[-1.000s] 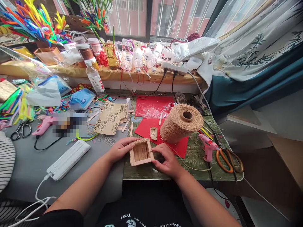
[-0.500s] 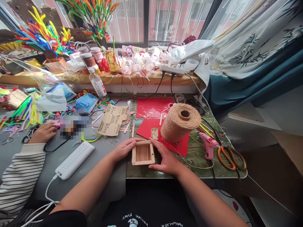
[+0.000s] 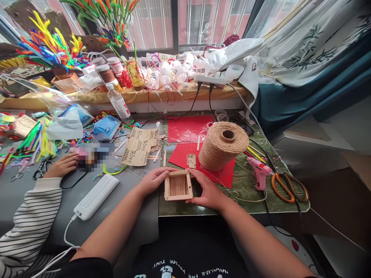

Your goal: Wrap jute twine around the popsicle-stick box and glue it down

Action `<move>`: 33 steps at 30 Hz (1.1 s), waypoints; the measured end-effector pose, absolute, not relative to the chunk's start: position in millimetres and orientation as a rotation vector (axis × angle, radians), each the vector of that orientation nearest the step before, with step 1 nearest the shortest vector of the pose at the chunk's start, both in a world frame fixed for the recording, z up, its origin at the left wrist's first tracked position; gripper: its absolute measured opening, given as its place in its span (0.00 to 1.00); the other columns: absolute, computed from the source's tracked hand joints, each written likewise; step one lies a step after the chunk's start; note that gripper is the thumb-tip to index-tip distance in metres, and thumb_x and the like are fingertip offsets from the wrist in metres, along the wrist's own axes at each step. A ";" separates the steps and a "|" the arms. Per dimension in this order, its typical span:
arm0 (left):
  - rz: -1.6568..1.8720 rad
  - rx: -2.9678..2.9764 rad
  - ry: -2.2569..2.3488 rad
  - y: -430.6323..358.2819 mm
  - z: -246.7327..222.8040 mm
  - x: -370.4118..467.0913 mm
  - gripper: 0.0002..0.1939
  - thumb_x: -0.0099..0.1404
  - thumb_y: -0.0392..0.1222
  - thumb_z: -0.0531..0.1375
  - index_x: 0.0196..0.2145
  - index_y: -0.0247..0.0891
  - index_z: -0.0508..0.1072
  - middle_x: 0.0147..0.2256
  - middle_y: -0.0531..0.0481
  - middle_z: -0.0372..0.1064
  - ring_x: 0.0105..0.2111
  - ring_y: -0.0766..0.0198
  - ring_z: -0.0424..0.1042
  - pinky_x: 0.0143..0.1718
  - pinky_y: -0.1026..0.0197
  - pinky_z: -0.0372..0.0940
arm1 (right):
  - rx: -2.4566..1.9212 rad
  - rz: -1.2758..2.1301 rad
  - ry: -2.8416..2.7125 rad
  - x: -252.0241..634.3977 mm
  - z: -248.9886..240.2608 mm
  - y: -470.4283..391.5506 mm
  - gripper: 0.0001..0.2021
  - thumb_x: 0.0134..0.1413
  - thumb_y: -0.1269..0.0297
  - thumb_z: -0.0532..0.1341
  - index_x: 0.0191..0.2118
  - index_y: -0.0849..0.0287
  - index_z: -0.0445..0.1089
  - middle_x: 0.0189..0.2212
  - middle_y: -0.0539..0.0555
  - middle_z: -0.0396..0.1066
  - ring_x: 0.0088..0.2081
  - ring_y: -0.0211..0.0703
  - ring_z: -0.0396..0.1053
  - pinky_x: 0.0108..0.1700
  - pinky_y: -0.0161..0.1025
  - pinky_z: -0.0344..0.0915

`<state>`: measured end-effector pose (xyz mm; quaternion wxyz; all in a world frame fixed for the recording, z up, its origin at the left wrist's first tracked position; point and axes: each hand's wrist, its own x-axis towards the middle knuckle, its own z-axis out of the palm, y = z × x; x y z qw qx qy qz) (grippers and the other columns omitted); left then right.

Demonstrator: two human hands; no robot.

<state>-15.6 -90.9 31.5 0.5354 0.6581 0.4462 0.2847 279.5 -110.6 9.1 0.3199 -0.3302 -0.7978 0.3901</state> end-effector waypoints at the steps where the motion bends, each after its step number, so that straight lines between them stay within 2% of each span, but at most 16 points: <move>1: 0.674 1.570 1.059 -90.6 30.6 -15.6 0.23 0.76 0.57 0.54 0.56 0.41 0.78 0.57 0.45 0.77 0.57 0.48 0.73 0.63 0.48 0.64 | -0.864 1.033 -2.091 279.3 8.8 -109.8 0.56 0.45 0.49 0.79 0.75 0.48 0.51 0.69 0.64 0.60 0.69 0.63 0.61 0.70 0.60 0.59; 5: 0.709 1.569 1.072 -89.6 25.3 -15.3 0.23 0.75 0.57 0.54 0.55 0.41 0.79 0.55 0.44 0.77 0.56 0.48 0.74 0.61 0.48 0.64 | -0.872 1.059 -2.086 278.2 9.7 -108.2 0.56 0.45 0.48 0.78 0.75 0.47 0.49 0.70 0.63 0.59 0.69 0.63 0.60 0.70 0.60 0.59; 9: 0.781 1.551 1.072 -90.3 22.9 -14.8 0.25 0.77 0.58 0.52 0.54 0.39 0.79 0.54 0.42 0.77 0.55 0.48 0.74 0.61 0.48 0.63 | -0.893 1.077 -2.116 283.9 17.7 -119.2 0.60 0.45 0.42 0.77 0.77 0.47 0.43 0.74 0.63 0.51 0.71 0.67 0.56 0.69 0.64 0.60; 11: 0.794 1.540 1.062 -90.6 21.7 -16.1 0.26 0.78 0.58 0.49 0.54 0.38 0.78 0.55 0.41 0.77 0.55 0.47 0.73 0.62 0.47 0.63 | -0.886 0.976 -2.001 292.7 21.7 -128.5 0.49 0.52 0.44 0.73 0.74 0.46 0.50 0.70 0.62 0.57 0.67 0.67 0.61 0.66 0.64 0.64; 13: 0.795 1.535 1.047 -90.7 19.5 -18.6 0.27 0.77 0.60 0.49 0.55 0.38 0.77 0.55 0.40 0.76 0.56 0.47 0.73 0.62 0.46 0.63 | -0.908 0.736 -1.763 305.2 24.4 -135.1 0.31 0.62 0.52 0.67 0.67 0.44 0.59 0.63 0.60 0.64 0.63 0.64 0.66 0.63 0.66 0.67; 15: 0.794 1.545 0.962 -91.0 17.1 -21.1 0.30 0.74 0.64 0.53 0.58 0.39 0.74 0.57 0.39 0.74 0.58 0.44 0.71 0.62 0.45 0.62 | -0.975 0.466 -1.513 319.3 26.1 -135.3 0.23 0.64 0.59 0.63 0.62 0.44 0.62 0.60 0.59 0.63 0.63 0.63 0.65 0.63 0.68 0.65; 18: 0.774 1.612 0.781 -93.2 15.3 -22.4 0.45 0.62 0.72 0.64 0.67 0.44 0.62 0.64 0.37 0.65 0.64 0.39 0.65 0.66 0.41 0.59 | -1.153 0.306 -1.363 336.4 26.6 -123.3 0.31 0.61 0.59 0.67 0.66 0.47 0.57 0.66 0.62 0.56 0.67 0.65 0.58 0.65 0.69 0.62; 20: 0.741 1.697 0.756 -95.4 15.3 -21.3 0.57 0.53 0.72 0.70 0.72 0.47 0.53 0.68 0.35 0.59 0.67 0.36 0.60 0.68 0.37 0.55 | -1.271 0.377 -1.382 340.9 25.3 -111.6 0.40 0.58 0.56 0.70 0.70 0.49 0.51 0.69 0.64 0.52 0.70 0.65 0.56 0.67 0.67 0.60; 23: 0.711 1.807 0.774 -97.9 15.2 -19.0 0.68 0.47 0.70 0.74 0.74 0.51 0.43 0.70 0.33 0.53 0.69 0.34 0.55 0.70 0.34 0.51 | -1.357 0.581 -1.441 336.4 23.2 -95.6 0.49 0.54 0.52 0.73 0.73 0.52 0.45 0.70 0.66 0.53 0.69 0.64 0.59 0.68 0.67 0.59; 25: 0.718 1.834 0.769 -98.7 14.5 -18.0 0.70 0.45 0.70 0.75 0.75 0.51 0.41 0.70 0.33 0.52 0.70 0.34 0.53 0.70 0.34 0.50 | -1.380 0.667 -1.446 330.2 23.4 -86.6 0.51 0.52 0.52 0.74 0.73 0.52 0.45 0.69 0.66 0.56 0.67 0.62 0.62 0.68 0.65 0.60; 29: 0.733 1.852 0.762 -100.1 13.8 -18.6 0.71 0.44 0.68 0.76 0.74 0.51 0.42 0.70 0.33 0.51 0.70 0.35 0.54 0.70 0.36 0.52 | -1.435 0.644 -1.382 325.5 27.0 -71.0 0.55 0.44 0.51 0.78 0.72 0.53 0.48 0.68 0.66 0.59 0.67 0.61 0.62 0.68 0.64 0.59; 33: 0.699 1.869 0.818 -101.8 15.3 -21.3 0.68 0.44 0.66 0.77 0.73 0.51 0.46 0.68 0.34 0.55 0.68 0.34 0.57 0.69 0.36 0.53 | -1.383 0.702 -1.380 331.5 29.7 -59.1 0.53 0.39 0.53 0.80 0.68 0.55 0.54 0.65 0.66 0.64 0.64 0.61 0.66 0.64 0.60 0.66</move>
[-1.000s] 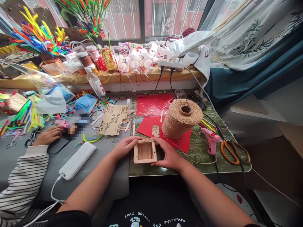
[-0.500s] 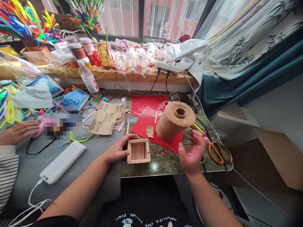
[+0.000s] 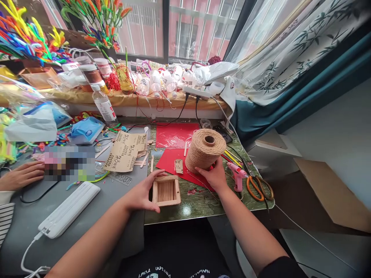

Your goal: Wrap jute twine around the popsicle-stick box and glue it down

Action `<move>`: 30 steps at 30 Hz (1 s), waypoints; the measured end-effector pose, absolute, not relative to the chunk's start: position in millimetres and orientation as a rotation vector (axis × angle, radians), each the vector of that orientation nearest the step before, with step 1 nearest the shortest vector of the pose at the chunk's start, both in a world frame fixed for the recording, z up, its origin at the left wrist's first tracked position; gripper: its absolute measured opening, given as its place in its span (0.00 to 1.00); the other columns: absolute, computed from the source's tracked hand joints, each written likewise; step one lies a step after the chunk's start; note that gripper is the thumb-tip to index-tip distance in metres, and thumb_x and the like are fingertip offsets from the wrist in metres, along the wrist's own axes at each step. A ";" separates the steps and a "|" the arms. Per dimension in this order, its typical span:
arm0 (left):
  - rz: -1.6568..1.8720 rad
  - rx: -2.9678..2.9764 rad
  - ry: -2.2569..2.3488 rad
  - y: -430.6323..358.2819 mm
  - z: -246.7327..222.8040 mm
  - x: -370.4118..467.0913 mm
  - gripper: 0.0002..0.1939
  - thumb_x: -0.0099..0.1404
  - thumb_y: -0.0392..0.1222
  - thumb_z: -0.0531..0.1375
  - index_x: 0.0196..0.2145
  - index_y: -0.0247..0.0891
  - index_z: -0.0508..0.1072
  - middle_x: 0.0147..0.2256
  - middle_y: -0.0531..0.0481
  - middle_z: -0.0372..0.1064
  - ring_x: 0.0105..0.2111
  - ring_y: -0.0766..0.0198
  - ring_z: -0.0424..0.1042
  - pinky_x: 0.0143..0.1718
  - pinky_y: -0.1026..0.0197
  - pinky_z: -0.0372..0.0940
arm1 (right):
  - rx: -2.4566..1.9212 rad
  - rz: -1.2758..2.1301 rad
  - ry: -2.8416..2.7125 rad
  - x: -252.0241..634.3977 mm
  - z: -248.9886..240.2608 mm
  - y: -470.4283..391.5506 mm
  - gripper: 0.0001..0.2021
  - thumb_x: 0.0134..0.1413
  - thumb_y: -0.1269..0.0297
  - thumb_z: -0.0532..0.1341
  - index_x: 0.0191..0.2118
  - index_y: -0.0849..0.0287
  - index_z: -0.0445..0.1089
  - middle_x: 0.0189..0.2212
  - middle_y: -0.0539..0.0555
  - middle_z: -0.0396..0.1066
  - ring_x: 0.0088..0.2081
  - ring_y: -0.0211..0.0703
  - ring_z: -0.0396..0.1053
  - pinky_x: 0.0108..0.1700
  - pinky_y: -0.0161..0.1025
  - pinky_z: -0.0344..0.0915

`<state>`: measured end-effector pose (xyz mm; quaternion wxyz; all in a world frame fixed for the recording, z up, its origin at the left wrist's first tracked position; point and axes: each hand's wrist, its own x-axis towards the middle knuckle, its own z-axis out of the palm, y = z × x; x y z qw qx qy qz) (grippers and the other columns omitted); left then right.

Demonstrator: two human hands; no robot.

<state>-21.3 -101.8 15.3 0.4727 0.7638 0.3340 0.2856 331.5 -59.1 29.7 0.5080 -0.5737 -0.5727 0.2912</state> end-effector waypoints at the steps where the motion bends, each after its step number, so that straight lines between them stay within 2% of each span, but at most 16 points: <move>1: 0.682 1.866 0.833 -102.0 15.5 -22.0 0.67 0.45 0.66 0.77 0.73 0.52 0.47 0.68 0.35 0.55 0.68 0.34 0.58 0.69 0.36 0.54 | -1.350 0.724 -1.383 332.6 29.9 -56.6 0.51 0.40 0.54 0.80 0.67 0.54 0.56 0.64 0.65 0.64 0.64 0.60 0.66 0.64 0.59 0.67; 4: 0.675 1.839 0.873 -101.5 14.3 -24.0 0.63 0.47 0.65 0.77 0.72 0.52 0.49 0.68 0.37 0.56 0.67 0.34 0.60 0.68 0.36 0.55 | -1.296 0.752 -1.382 332.0 29.0 -49.9 0.48 0.42 0.54 0.79 0.67 0.52 0.57 0.66 0.63 0.62 0.64 0.58 0.65 0.64 0.56 0.67; 8: 0.716 1.803 0.895 -99.6 10.4 -25.3 0.59 0.50 0.64 0.75 0.71 0.52 0.52 0.69 0.38 0.55 0.68 0.36 0.59 0.69 0.37 0.55 | -1.338 0.719 -1.360 327.2 24.0 -43.1 0.53 0.40 0.54 0.79 0.70 0.51 0.53 0.69 0.64 0.59 0.64 0.58 0.66 0.65 0.57 0.65; 11: 0.700 1.816 0.896 -98.4 9.3 -25.4 0.58 0.51 0.67 0.74 0.71 0.51 0.53 0.69 0.38 0.55 0.68 0.36 0.59 0.69 0.38 0.56 | -1.388 0.726 -1.377 328.6 19.9 -45.9 0.53 0.40 0.53 0.79 0.70 0.53 0.53 0.67 0.65 0.62 0.64 0.60 0.65 0.65 0.58 0.65; 13: 0.694 1.836 0.869 -97.5 9.5 -25.5 0.58 0.52 0.70 0.72 0.71 0.49 0.53 0.69 0.36 0.55 0.67 0.35 0.59 0.68 0.38 0.57 | -1.425 0.710 -1.425 332.2 18.2 -56.2 0.51 0.43 0.53 0.78 0.70 0.54 0.55 0.65 0.65 0.64 0.65 0.61 0.65 0.65 0.60 0.64; 15: 0.713 1.870 0.848 -96.1 9.7 -25.8 0.54 0.57 0.73 0.67 0.71 0.46 0.53 0.69 0.35 0.56 0.67 0.34 0.60 0.67 0.38 0.59 | -1.461 0.635 -1.523 336.9 17.4 -74.6 0.47 0.48 0.54 0.76 0.70 0.54 0.56 0.66 0.65 0.63 0.67 0.62 0.62 0.68 0.62 0.60; 17: 0.741 1.906 0.854 -94.4 9.5 -26.2 0.48 0.65 0.72 0.59 0.72 0.44 0.54 0.68 0.34 0.58 0.67 0.36 0.61 0.66 0.39 0.60 | -1.486 0.534 -1.652 343.2 17.5 -98.7 0.40 0.55 0.57 0.72 0.70 0.53 0.58 0.68 0.64 0.60 0.69 0.62 0.58 0.70 0.62 0.56; 19: 0.791 1.934 0.896 -93.0 9.3 -25.9 0.40 0.72 0.69 0.52 0.70 0.42 0.57 0.66 0.34 0.62 0.65 0.39 0.64 0.65 0.41 0.61 | -1.484 0.429 -1.765 353.8 18.6 -123.6 0.32 0.60 0.61 0.68 0.68 0.52 0.62 0.68 0.63 0.61 0.69 0.60 0.59 0.70 0.61 0.57; 21: 0.919 1.941 0.977 -92.8 10.2 -24.4 0.31 0.75 0.63 0.50 0.65 0.41 0.67 0.62 0.36 0.68 0.63 0.43 0.67 0.64 0.43 0.62 | -1.469 0.292 -1.799 372.0 19.8 -143.8 0.25 0.62 0.64 0.65 0.63 0.50 0.67 0.64 0.61 0.66 0.66 0.59 0.63 0.68 0.61 0.60; 23: 1.113 1.924 1.107 -93.9 13.0 -21.6 0.21 0.77 0.56 0.53 0.54 0.41 0.75 0.54 0.40 0.74 0.57 0.48 0.72 0.63 0.46 0.63 | -1.498 0.075 -1.690 397.4 20.0 -156.2 0.20 0.61 0.66 0.65 0.59 0.51 0.69 0.58 0.61 0.69 0.62 0.59 0.67 0.65 0.61 0.63; 25: 1.259 1.882 1.245 -95.5 17.5 -18.3 0.13 0.75 0.50 0.58 0.46 0.41 0.79 0.47 0.44 0.77 0.51 0.53 0.75 0.60 0.49 0.66 | -1.605 -0.102 -1.492 425.1 18.4 -160.7 0.19 0.59 0.63 0.66 0.55 0.54 0.69 0.54 0.63 0.70 0.58 0.60 0.68 0.60 0.60 0.66; 27: 1.319 1.826 1.333 -96.6 21.9 -15.4 0.10 0.72 0.48 0.63 0.43 0.41 0.80 0.44 0.46 0.77 0.47 0.55 0.76 0.57 0.51 0.67 | -1.769 -0.061 -1.354 447.8 15.8 -158.9 0.21 0.57 0.56 0.68 0.53 0.56 0.68 0.51 0.64 0.70 0.51 0.59 0.71 0.52 0.56 0.70; 30: 1.340 1.745 1.360 -96.3 24.9 -13.2 0.10 0.68 0.48 0.66 0.40 0.40 0.79 0.42 0.47 0.78 0.45 0.55 0.75 0.54 0.52 0.68 | -1.926 0.272 -1.293 464.4 13.3 -148.4 0.26 0.53 0.49 0.70 0.52 0.58 0.69 0.45 0.61 0.74 0.37 0.52 0.72 0.41 0.49 0.70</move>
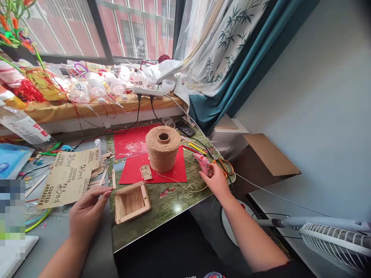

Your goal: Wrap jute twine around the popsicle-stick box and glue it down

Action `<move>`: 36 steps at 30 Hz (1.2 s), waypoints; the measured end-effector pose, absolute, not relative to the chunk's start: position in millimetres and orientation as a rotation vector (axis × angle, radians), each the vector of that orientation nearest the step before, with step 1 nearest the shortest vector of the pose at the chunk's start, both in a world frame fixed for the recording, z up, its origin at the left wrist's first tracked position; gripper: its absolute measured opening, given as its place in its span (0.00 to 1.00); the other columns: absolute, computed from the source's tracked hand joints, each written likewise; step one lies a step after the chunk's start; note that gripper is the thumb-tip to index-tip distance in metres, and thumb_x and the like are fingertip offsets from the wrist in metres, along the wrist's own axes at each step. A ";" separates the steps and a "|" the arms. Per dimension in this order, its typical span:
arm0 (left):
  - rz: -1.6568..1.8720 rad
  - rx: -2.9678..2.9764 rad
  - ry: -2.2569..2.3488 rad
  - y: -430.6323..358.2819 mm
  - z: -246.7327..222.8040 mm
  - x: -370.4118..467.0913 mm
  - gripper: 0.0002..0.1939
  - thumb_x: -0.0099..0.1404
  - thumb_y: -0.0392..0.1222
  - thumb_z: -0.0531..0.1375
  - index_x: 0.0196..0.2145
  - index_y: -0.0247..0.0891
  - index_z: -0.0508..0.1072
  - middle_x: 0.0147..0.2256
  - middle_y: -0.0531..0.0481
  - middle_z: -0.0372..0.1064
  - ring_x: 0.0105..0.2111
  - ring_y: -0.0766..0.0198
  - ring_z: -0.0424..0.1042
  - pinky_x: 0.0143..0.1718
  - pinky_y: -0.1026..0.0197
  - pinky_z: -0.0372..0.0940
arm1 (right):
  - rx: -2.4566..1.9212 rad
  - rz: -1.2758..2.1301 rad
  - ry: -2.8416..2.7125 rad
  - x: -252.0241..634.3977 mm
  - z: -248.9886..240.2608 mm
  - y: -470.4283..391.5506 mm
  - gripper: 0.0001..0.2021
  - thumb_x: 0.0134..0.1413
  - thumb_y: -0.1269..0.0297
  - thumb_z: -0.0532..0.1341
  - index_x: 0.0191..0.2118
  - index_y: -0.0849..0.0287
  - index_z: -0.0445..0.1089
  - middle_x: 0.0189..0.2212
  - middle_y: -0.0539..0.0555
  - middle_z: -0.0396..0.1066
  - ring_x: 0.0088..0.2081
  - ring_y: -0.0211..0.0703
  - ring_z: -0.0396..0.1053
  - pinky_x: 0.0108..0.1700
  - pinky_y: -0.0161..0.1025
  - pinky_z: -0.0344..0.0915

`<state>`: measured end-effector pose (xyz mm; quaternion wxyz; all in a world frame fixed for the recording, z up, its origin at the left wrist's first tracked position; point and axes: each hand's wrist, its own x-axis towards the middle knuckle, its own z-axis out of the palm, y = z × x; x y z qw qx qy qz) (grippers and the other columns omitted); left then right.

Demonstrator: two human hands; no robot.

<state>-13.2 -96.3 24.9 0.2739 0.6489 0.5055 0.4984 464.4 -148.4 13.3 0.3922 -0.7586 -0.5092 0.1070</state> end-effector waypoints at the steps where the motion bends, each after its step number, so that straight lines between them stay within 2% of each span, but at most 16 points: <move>1: 1.331 1.728 1.361 -95.8 24.7 -13.3 0.10 0.68 0.49 0.67 0.39 0.40 0.79 0.41 0.47 0.77 0.44 0.56 0.75 0.54 0.53 0.68 | -1.925 0.352 -1.286 465.9 13.3 -144.0 0.24 0.52 0.49 0.70 0.50 0.58 0.71 0.42 0.60 0.75 0.35 0.51 0.71 0.39 0.47 0.69; 5: 1.238 1.685 1.417 -94.7 22.1 -14.8 0.13 0.67 0.53 0.66 0.37 0.40 0.78 0.39 0.48 0.77 0.43 0.56 0.75 0.50 0.55 0.69 | -1.847 0.480 -1.270 466.1 17.5 -128.1 0.16 0.54 0.49 0.67 0.38 0.58 0.76 0.34 0.58 0.76 0.33 0.51 0.71 0.37 0.44 0.66; 8: 1.197 1.664 1.474 -94.6 20.2 -14.9 0.14 0.67 0.55 0.66 0.38 0.40 0.78 0.39 0.49 0.77 0.42 0.56 0.75 0.50 0.55 0.69 | -1.786 0.595 -1.224 468.9 22.4 -120.3 0.20 0.58 0.45 0.63 0.42 0.58 0.76 0.30 0.56 0.78 0.31 0.49 0.74 0.35 0.42 0.67; 13: 1.205 1.688 1.474 -91.6 15.2 -14.0 0.15 0.67 0.55 0.65 0.38 0.39 0.78 0.39 0.49 0.77 0.42 0.56 0.75 0.48 0.56 0.69 | -1.693 0.729 -1.172 472.5 23.6 -114.7 0.25 0.59 0.41 0.62 0.45 0.60 0.76 0.32 0.57 0.80 0.32 0.48 0.77 0.36 0.40 0.69; 18: 1.225 1.706 1.446 -90.2 12.6 -15.6 0.14 0.68 0.53 0.65 0.38 0.39 0.78 0.38 0.48 0.77 0.42 0.56 0.75 0.49 0.56 0.69 | -1.710 0.727 -1.214 468.2 14.5 -123.8 0.22 0.56 0.47 0.67 0.47 0.60 0.77 0.32 0.55 0.79 0.32 0.48 0.75 0.37 0.42 0.69; 24: 1.158 1.728 1.473 -93.5 18.3 -13.5 0.13 0.70 0.53 0.63 0.39 0.40 0.77 0.40 0.50 0.77 0.44 0.55 0.75 0.50 0.54 0.70 | -1.754 0.642 -1.384 461.4 14.1 -131.5 0.16 0.57 0.52 0.67 0.45 0.57 0.80 0.36 0.54 0.78 0.35 0.48 0.72 0.39 0.42 0.66; 30: 1.166 1.726 1.483 -93.2 17.6 -13.5 0.14 0.70 0.53 0.63 0.39 0.40 0.77 0.40 0.50 0.77 0.43 0.56 0.75 0.50 0.55 0.71 | -1.763 0.558 -1.536 451.5 21.5 -123.5 0.11 0.56 0.58 0.69 0.43 0.55 0.80 0.40 0.55 0.77 0.42 0.51 0.73 0.47 0.46 0.67; 32: 1.153 1.726 1.491 -92.9 15.5 -14.9 0.14 0.70 0.54 0.63 0.39 0.40 0.78 0.40 0.50 0.77 0.43 0.56 0.75 0.49 0.55 0.72 | -1.774 0.501 -1.610 453.1 24.0 -128.0 0.15 0.53 0.58 0.70 0.47 0.55 0.79 0.44 0.56 0.76 0.46 0.53 0.73 0.51 0.49 0.68; 34: 1.141 1.717 1.495 -92.5 13.5 -16.1 0.15 0.70 0.55 0.63 0.39 0.40 0.77 0.41 0.50 0.78 0.43 0.56 0.75 0.49 0.54 0.72 | -1.802 0.448 -1.689 458.6 25.6 -136.6 0.25 0.51 0.61 0.71 0.56 0.53 0.75 0.50 0.57 0.73 0.52 0.55 0.71 0.54 0.50 0.68; 36: 1.139 1.697 1.502 -91.7 11.9 -16.5 0.16 0.70 0.56 0.63 0.39 0.40 0.77 0.41 0.49 0.78 0.43 0.56 0.75 0.49 0.55 0.72 | -1.867 0.450 -1.692 466.3 25.4 -145.3 0.31 0.51 0.63 0.69 0.63 0.51 0.69 0.55 0.58 0.70 0.53 0.54 0.71 0.53 0.49 0.70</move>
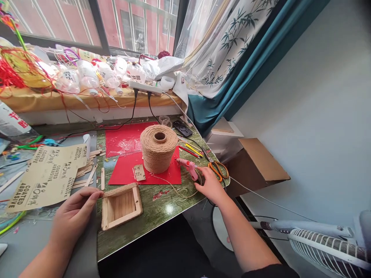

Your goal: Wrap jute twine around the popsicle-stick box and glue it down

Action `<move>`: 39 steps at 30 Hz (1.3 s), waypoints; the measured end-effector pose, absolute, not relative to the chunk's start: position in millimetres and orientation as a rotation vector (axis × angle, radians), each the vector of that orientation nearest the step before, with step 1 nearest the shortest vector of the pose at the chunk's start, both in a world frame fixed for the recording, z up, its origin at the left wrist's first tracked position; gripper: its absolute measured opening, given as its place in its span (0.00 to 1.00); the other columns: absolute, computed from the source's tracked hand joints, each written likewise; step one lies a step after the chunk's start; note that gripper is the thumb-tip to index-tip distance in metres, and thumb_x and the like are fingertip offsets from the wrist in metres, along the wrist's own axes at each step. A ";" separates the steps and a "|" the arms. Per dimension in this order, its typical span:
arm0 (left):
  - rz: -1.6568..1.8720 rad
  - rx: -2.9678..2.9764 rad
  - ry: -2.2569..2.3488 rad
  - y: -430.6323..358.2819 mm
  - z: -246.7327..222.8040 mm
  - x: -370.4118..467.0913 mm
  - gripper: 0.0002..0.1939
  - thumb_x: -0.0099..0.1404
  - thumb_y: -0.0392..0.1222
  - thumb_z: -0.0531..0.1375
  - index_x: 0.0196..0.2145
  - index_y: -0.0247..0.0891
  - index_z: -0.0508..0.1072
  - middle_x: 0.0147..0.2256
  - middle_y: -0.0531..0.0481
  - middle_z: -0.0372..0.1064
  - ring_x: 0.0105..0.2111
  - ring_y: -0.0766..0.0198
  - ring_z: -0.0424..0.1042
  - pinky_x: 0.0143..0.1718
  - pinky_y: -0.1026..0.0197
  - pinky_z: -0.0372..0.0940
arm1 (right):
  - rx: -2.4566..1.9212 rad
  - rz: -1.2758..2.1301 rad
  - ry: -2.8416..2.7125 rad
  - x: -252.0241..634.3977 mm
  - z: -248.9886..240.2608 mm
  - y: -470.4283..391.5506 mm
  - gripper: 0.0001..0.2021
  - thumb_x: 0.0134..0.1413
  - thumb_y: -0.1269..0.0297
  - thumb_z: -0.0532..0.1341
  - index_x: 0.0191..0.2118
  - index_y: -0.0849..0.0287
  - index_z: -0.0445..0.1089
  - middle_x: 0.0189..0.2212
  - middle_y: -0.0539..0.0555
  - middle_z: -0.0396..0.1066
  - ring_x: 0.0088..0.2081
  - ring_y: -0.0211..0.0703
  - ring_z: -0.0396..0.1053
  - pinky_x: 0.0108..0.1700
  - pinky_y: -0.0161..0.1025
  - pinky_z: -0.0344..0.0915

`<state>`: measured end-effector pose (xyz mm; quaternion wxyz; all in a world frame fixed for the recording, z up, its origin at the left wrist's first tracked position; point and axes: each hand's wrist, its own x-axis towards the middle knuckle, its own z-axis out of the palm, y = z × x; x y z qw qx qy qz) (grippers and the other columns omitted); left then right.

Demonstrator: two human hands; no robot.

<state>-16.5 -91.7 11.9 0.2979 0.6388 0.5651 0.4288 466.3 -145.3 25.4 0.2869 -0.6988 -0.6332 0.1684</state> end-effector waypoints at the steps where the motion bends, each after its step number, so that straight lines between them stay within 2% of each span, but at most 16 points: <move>1: 1.142 1.688 1.503 -91.1 11.4 -16.4 0.16 0.69 0.56 0.63 0.39 0.40 0.77 0.41 0.50 0.78 0.43 0.56 0.75 0.50 0.55 0.71 | -1.913 0.484 -1.650 470.0 24.3 -148.0 0.31 0.53 0.64 0.66 0.64 0.51 0.68 0.55 0.58 0.70 0.50 0.52 0.73 0.49 0.47 0.71; 5: 1.149 1.678 1.497 -88.5 11.4 -14.5 0.16 0.69 0.57 0.63 0.38 0.40 0.77 0.41 0.50 0.77 0.43 0.57 0.75 0.50 0.57 0.71 | -2.010 0.654 -1.427 477.9 16.1 -142.4 0.22 0.56 0.65 0.62 0.57 0.56 0.71 0.37 0.52 0.75 0.30 0.43 0.71 0.34 0.40 0.67; 9: 1.153 1.693 1.462 -89.1 14.6 -13.8 0.16 0.69 0.57 0.62 0.38 0.41 0.77 0.41 0.49 0.77 0.42 0.56 0.76 0.48 0.56 0.72 | -1.964 0.659 -1.373 475.9 13.9 -125.8 0.15 0.50 0.68 0.64 0.45 0.54 0.74 0.26 0.47 0.73 0.26 0.41 0.68 0.29 0.36 0.60; 12: 1.147 1.699 1.416 -90.7 15.2 -15.2 0.15 0.70 0.55 0.62 0.40 0.41 0.77 0.42 0.49 0.77 0.43 0.57 0.76 0.48 0.58 0.72 | -1.876 0.624 -1.297 474.2 23.2 -121.7 0.10 0.52 0.65 0.62 0.42 0.55 0.71 0.26 0.48 0.70 0.26 0.41 0.66 0.29 0.37 0.61; 16: 1.149 1.709 1.388 -90.6 12.4 -18.2 0.13 0.70 0.54 0.62 0.41 0.41 0.76 0.42 0.50 0.77 0.44 0.56 0.76 0.49 0.57 0.71 | -1.683 0.635 -1.194 466.3 53.6 -128.0 0.13 0.59 0.58 0.59 0.47 0.55 0.66 0.30 0.49 0.67 0.26 0.39 0.65 0.28 0.36 0.64; 20: 1.294 1.851 1.407 -96.1 27.7 -15.2 0.09 0.71 0.48 0.61 0.42 0.43 0.76 0.42 0.49 0.76 0.45 0.54 0.75 0.52 0.50 0.70 | -1.270 0.888 -0.922 434.0 94.1 -137.4 0.15 0.57 0.57 0.68 0.46 0.53 0.67 0.32 0.45 0.66 0.23 0.34 0.64 0.24 0.33 0.65; 22: 1.399 2.006 1.275 -105.9 48.8 -4.6 0.04 0.70 0.42 0.62 0.42 0.45 0.76 0.40 0.49 0.76 0.43 0.53 0.76 0.49 0.49 0.71 | -1.123 1.005 -0.809 408.4 108.4 -141.5 0.16 0.54 0.58 0.73 0.43 0.53 0.68 0.32 0.45 0.67 0.22 0.33 0.65 0.24 0.33 0.68; 24: 1.342 2.180 1.028 -120.6 74.7 16.2 0.08 0.67 0.36 0.63 0.42 0.48 0.75 0.39 0.49 0.77 0.41 0.53 0.77 0.44 0.50 0.73 | -1.011 1.142 -0.767 378.9 115.4 -145.4 0.16 0.53 0.58 0.75 0.40 0.53 0.69 0.30 0.45 0.68 0.23 0.34 0.67 0.24 0.35 0.71; 26: 1.159 2.303 0.866 -136.1 98.2 46.1 0.13 0.67 0.36 0.63 0.46 0.51 0.75 0.42 0.48 0.79 0.44 0.51 0.78 0.44 0.49 0.74 | -0.902 1.274 -0.788 348.5 116.7 -149.8 0.17 0.51 0.58 0.76 0.38 0.52 0.69 0.30 0.46 0.70 0.24 0.36 0.70 0.25 0.37 0.73; 28: 0.955 2.388 0.900 -147.2 113.5 78.1 0.19 0.67 0.43 0.65 0.55 0.51 0.73 0.49 0.44 0.78 0.48 0.47 0.78 0.46 0.47 0.75 | -0.842 1.358 -0.845 322.2 116.1 -155.3 0.18 0.48 0.57 0.78 0.37 0.52 0.70 0.31 0.47 0.71 0.26 0.39 0.72 0.27 0.39 0.73; 29: 0.926 2.405 0.938 -150.0 117.3 92.2 0.24 0.65 0.47 0.68 0.58 0.50 0.72 0.50 0.42 0.78 0.47 0.46 0.79 0.44 0.47 0.76 | -0.834 1.376 -0.882 312.4 116.0 -158.4 0.18 0.46 0.57 0.79 0.37 0.52 0.71 0.31 0.47 0.71 0.28 0.40 0.72 0.29 0.39 0.73; 30: 0.938 2.405 0.936 -150.7 119.0 103.7 0.25 0.65 0.49 0.68 0.58 0.50 0.72 0.49 0.42 0.79 0.45 0.47 0.79 0.41 0.48 0.76 | -0.838 1.381 -0.926 305.8 116.1 -161.5 0.18 0.45 0.58 0.79 0.37 0.52 0.71 0.31 0.48 0.72 0.30 0.40 0.72 0.32 0.39 0.73; 34: 0.943 2.338 0.877 -142.4 114.6 116.2 0.06 0.71 0.43 0.61 0.45 0.49 0.77 0.34 0.50 0.79 0.32 0.57 0.78 0.31 0.57 0.73 | -0.927 1.255 -1.103 318.4 110.2 -169.5 0.16 0.49 0.57 0.77 0.39 0.53 0.73 0.34 0.50 0.75 0.34 0.42 0.72 0.41 0.43 0.72; 36: 0.915 2.312 0.907 -138.6 111.1 107.0 0.04 0.72 0.42 0.61 0.41 0.49 0.76 0.32 0.51 0.77 0.31 0.59 0.77 0.30 0.58 0.72 | -1.052 1.019 -1.114 345.3 96.7 -168.0 0.14 0.54 0.56 0.74 0.41 0.52 0.72 0.35 0.51 0.75 0.34 0.44 0.71 0.41 0.43 0.71; 38: 0.923 2.307 0.930 -137.8 107.2 95.1 0.03 0.71 0.41 0.61 0.41 0.48 0.75 0.33 0.51 0.76 0.33 0.58 0.76 0.32 0.58 0.71 | -1.247 0.637 -1.056 377.0 74.9 -162.2 0.10 0.60 0.56 0.69 0.43 0.51 0.70 0.36 0.51 0.72 0.35 0.44 0.69 0.41 0.44 0.70; 39: 0.929 2.325 0.922 -138.2 104.7 89.9 0.03 0.71 0.40 0.61 0.41 0.47 0.75 0.34 0.50 0.76 0.34 0.58 0.76 0.33 0.58 0.71 | -1.362 0.478 -1.056 391.8 62.1 -158.2 0.12 0.60 0.57 0.69 0.45 0.51 0.69 0.38 0.52 0.71 0.35 0.45 0.69 0.41 0.44 0.70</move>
